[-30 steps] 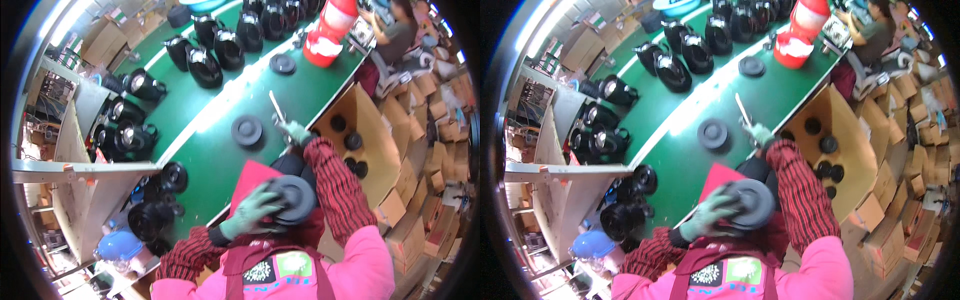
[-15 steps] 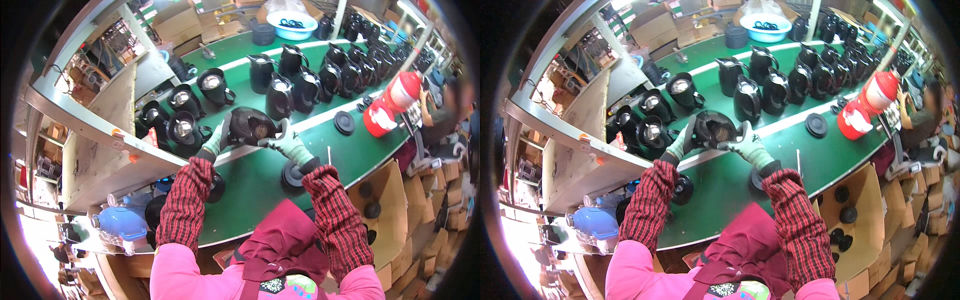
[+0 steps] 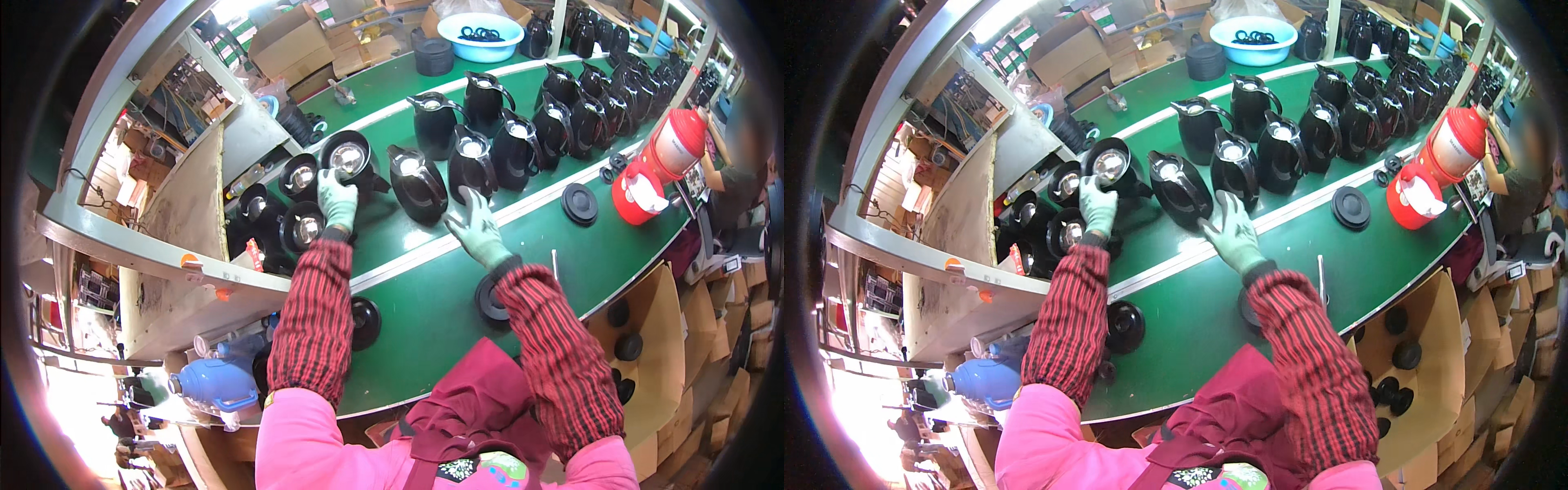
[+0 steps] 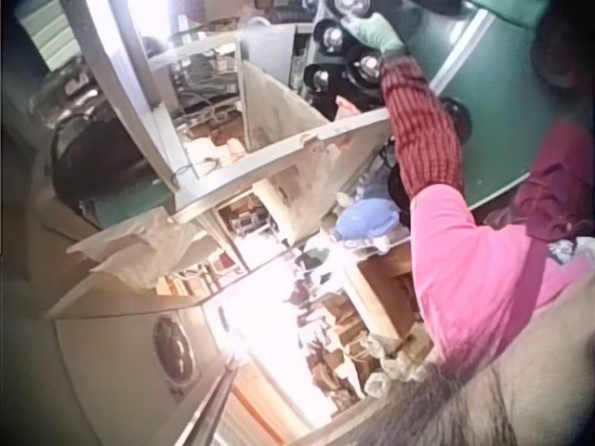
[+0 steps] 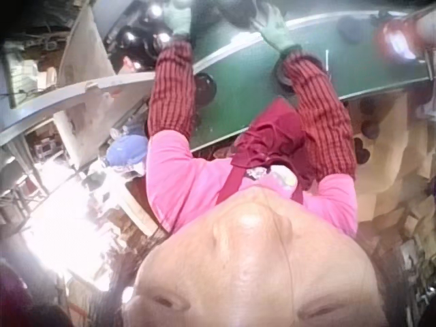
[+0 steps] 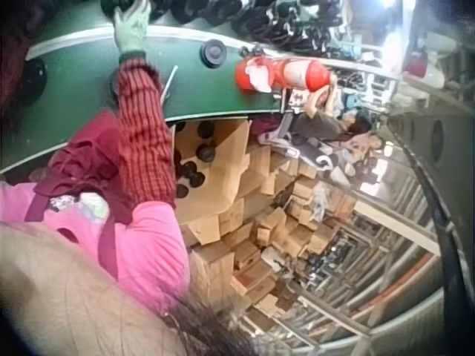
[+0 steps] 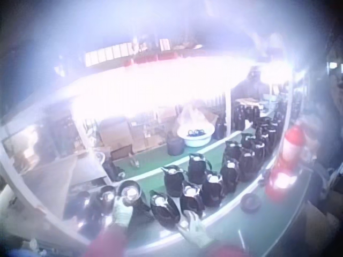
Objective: The person repeatedly picks up black kettle bodies and lids from a green workbench, inserts a metal rod into the kettle, and secures the lid. Completed units are placed back on the bench. The process is repeated for multiple kettles.
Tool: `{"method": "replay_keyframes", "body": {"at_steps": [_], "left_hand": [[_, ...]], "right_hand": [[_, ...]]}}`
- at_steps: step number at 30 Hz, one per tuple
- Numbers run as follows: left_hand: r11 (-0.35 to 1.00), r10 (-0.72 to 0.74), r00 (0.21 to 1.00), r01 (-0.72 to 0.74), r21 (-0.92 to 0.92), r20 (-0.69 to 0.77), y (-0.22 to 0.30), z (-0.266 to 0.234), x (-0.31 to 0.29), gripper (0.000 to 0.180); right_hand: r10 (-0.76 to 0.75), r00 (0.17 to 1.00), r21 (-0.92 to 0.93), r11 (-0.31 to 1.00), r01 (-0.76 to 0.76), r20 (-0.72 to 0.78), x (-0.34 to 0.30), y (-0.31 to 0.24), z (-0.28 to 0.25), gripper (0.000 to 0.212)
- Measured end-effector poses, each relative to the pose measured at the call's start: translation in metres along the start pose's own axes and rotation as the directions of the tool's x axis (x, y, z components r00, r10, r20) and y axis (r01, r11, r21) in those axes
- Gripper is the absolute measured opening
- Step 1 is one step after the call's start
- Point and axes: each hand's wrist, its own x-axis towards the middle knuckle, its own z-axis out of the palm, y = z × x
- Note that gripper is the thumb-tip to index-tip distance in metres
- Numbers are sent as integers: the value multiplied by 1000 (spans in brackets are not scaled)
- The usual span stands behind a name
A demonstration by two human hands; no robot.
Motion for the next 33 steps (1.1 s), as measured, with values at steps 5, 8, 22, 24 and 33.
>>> {"method": "replay_keyframes", "body": {"at_steps": [5,8,22,24,33], "left_hand": [[947,309,936,-286,-147,168,93,-143,-40,20],[803,596,688,-489,-341,414,110,-217,-63,25],[655,755,213,-185,-733,620,144,-259,-250,83],[669,743,278,-307,-677,608,147,-255,-279,87],[710,121,450,584,-394,885,60,-226,-332,53]], "right_hand": [[-258,964,-147,957,248,-55,-75,-47,-94,82],[-526,836,-321,773,547,158,-89,-112,-143,71],[646,639,600,333,-728,417,-318,-128,-198,43],[648,617,379,488,-786,446,-337,-122,-196,48],[527,317,235,219,-947,788,-294,-107,-136,63]]}}
